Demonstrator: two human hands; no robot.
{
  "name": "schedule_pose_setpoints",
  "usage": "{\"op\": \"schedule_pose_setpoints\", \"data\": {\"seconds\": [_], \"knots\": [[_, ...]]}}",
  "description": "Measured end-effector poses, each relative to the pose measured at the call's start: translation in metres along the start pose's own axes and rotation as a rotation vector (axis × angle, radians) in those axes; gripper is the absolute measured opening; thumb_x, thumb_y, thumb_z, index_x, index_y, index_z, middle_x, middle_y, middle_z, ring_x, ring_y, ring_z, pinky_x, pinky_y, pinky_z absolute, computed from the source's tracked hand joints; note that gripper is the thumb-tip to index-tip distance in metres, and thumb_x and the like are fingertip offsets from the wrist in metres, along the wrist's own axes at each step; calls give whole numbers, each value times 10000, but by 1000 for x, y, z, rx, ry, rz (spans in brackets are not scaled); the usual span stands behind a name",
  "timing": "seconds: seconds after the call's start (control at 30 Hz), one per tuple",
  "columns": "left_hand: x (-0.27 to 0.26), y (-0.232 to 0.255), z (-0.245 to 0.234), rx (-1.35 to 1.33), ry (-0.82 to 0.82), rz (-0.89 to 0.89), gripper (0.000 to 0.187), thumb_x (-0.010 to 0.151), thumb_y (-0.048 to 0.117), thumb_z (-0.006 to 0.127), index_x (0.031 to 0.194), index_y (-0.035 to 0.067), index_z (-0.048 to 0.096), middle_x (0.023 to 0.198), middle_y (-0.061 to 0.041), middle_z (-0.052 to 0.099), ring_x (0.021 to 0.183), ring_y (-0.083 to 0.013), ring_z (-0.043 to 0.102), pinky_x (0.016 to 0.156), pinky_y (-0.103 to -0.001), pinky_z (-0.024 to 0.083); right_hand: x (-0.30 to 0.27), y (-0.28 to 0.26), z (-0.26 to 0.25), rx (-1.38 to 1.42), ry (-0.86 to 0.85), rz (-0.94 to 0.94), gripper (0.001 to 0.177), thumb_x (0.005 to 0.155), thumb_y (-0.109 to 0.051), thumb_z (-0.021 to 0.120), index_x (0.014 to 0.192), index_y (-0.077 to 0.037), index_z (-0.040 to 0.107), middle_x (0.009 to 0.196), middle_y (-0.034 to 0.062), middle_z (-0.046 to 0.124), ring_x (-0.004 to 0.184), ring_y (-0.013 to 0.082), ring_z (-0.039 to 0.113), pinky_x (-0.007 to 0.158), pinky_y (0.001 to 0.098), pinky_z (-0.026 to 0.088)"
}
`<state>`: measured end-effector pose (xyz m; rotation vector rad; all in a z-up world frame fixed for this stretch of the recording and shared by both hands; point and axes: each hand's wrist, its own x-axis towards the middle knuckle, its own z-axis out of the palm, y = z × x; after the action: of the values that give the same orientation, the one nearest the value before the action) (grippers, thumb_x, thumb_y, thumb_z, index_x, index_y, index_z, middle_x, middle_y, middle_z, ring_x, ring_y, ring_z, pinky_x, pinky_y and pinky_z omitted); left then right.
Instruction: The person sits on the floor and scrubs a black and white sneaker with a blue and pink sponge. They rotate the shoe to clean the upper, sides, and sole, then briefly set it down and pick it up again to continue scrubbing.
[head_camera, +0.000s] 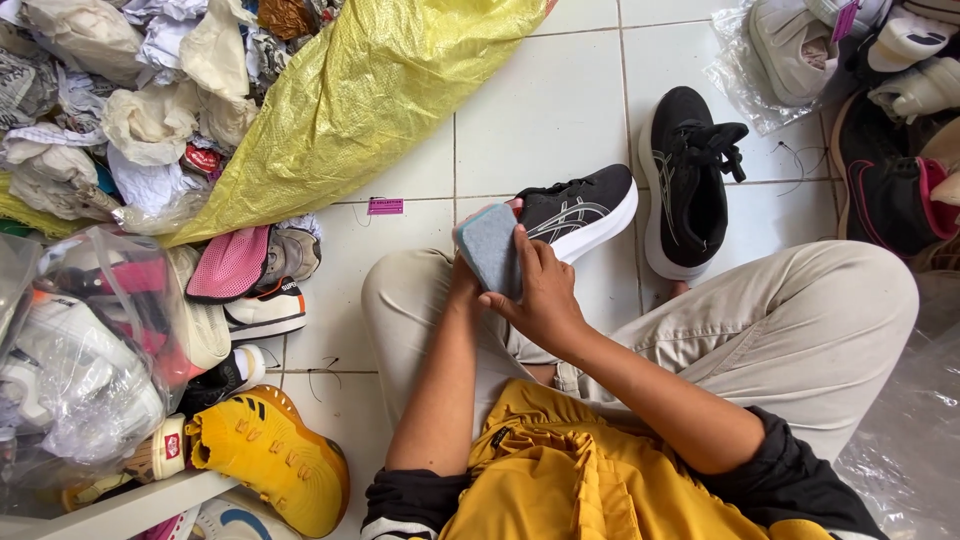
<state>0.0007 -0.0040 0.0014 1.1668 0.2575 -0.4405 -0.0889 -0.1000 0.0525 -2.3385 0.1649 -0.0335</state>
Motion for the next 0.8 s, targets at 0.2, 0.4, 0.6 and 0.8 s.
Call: {"op": "schedule_pose_setpoints", "data": {"seconds": [0.2,0.4,0.6,0.8], "knots": [[11,-6,-10,-34,-26,-22,801,910,668,634,1410,44,582,1384,-228,594,1271,-268,584,1065,-411,470,-6,-22,-63,835,-254,77,633,821,-237,830,1343,31,591,1482,272,511,1131,357,655,987,532,518],[22,-14,-14,-47,34,-9,782,928,634,643,1390,6,591,1317,-221,633,1189,-221,626,1018,-388,512,52,113,-93,95,336,258,768,879,-413,822,1536,-165,511,1249,304,588,1134,521,620,941,588,501],[15,-6,-9,-11,59,22,754,953,627,610,1360,-8,614,1253,-204,660,1155,-211,633,1049,-390,493,49,154,-74,-174,252,405,742,946,-489,700,1522,-53,532,1219,310,553,1068,492,645,800,586,544],[7,-2,-3,24,80,49,703,980,608,572,1341,7,629,1220,-175,677,1134,-179,629,1051,-374,496,34,103,-62,-185,156,394,735,912,-501,730,1505,-104,554,1181,296,598,1028,432,666,792,528,546]]}}
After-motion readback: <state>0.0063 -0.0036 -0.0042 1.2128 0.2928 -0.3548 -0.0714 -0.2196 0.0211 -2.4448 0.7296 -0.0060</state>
